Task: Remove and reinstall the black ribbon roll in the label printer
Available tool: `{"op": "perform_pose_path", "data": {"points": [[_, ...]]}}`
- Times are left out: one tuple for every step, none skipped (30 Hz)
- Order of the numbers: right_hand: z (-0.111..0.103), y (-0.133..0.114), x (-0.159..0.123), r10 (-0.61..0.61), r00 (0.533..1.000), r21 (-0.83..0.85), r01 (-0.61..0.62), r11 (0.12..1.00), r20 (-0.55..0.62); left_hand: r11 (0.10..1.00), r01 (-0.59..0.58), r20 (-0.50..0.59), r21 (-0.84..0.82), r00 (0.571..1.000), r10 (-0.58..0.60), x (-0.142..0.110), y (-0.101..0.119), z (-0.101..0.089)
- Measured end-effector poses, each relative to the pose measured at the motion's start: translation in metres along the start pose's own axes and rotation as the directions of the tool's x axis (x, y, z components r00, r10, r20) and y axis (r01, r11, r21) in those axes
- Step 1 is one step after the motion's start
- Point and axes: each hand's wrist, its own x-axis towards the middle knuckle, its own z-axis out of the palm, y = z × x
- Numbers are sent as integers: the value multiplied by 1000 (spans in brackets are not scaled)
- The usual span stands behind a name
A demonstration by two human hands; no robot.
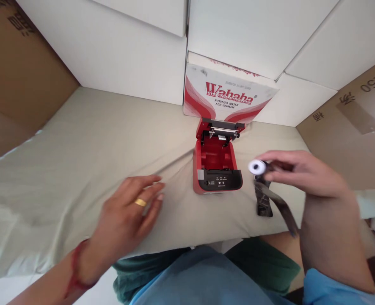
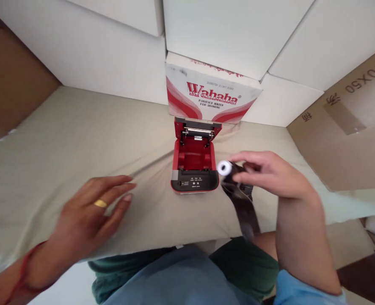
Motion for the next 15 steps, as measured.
{"op": "perform_pose_path", "data": {"points": [[18,-3,16,17,998,40,-19,999,53,995,-99,3,5,995,99,14,11,6],[37,-6,31,26,998,64,-29,997,53,981,-192,-4,23,981,192,25,22,12],[56,-9,44,24,999,59,-26,998,39,963,-270,9,26,963,270,34,33,18],[72,-13,56,23,1000,12,-23,1000,-4,948,-317,16,8,948,317,41,42,24],[85,-17,65,25,999,-68,-28,997,-39,940,-341,36,-12,939,342,46,50,30],[95,-21,72,30,997,-164,-41,986,-65,935,-353,50,-26,934,354,49,56,36],[102,-25,78,41,996,-266,-61,962,-78,938,-346,58,-33,936,347,52,60,43],[106,-30,82,57,996,-359,-79,930,-73,938,-346,64,-35,936,347,53,63,50],[108,-33,85,73,996,-433,-90,897,-57,942,-333,80,-36,939,335,54,64,56],[109,-37,87,86,996,-488,-91,868,-33,945,-326,84,-39,941,328,55,64,61],[109,-39,89,98,995,-528,-86,845,-5,946,-321,86,-41,942,323,55,64,65],[109,-41,91,110,994,-559,-80,825,21,947,-317,84,-44,944,320,56,64,67],[109,-42,92,120,992,-583,-73,809,42,948,-316,78,-45,945,318,56,63,69],[110,-43,94,127,990,-603,-68,795,56,949,-313,71,-43,946,316,57,63,69],[110,-43,96,131,989,-618,-64,783,63,951,-307,62,-37,949,308,58,63,68]]}}
